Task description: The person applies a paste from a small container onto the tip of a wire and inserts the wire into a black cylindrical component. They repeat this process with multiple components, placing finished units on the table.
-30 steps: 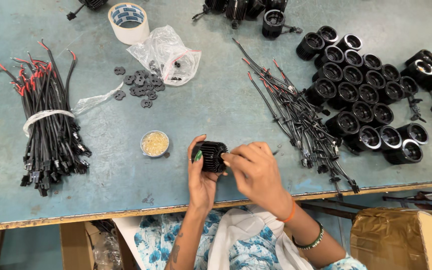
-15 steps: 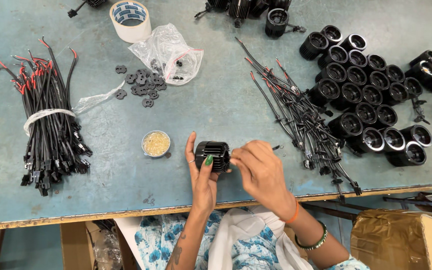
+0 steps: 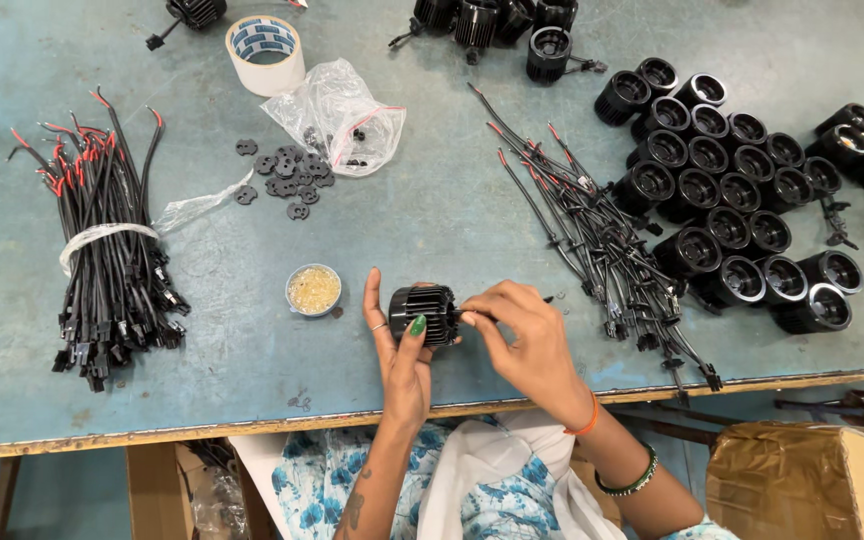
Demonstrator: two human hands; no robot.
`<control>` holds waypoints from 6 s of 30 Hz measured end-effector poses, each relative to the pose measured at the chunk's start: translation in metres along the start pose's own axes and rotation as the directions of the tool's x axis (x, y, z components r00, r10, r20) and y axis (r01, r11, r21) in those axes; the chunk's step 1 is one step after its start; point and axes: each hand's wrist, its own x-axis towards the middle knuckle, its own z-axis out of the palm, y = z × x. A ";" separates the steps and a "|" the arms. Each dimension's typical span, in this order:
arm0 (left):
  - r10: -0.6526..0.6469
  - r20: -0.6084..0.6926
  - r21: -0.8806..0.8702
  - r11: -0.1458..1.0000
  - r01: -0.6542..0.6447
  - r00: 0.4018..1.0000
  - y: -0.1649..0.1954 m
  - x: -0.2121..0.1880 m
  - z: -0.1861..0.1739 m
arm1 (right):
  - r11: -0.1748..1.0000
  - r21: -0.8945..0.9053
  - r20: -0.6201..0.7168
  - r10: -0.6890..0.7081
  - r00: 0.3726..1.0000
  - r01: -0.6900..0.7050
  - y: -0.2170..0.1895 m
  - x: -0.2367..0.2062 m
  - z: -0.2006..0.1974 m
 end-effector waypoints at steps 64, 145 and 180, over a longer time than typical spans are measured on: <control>0.258 0.370 0.865 0.254 -0.432 0.892 -0.016 0.013 0.029 | 0.871 -0.217 -0.036 -0.459 0.888 0.441 0.044 -0.005 -0.005; 0.659 0.302 0.886 0.073 -0.458 0.689 0.077 0.017 -0.042 | 0.967 0.249 0.024 -0.066 0.998 0.058 -0.021 0.051 0.076; 0.717 0.449 0.872 -0.221 -0.437 0.533 0.074 0.018 -0.046 | 0.960 0.067 -0.072 -0.266 0.961 0.271 -0.018 0.044 0.077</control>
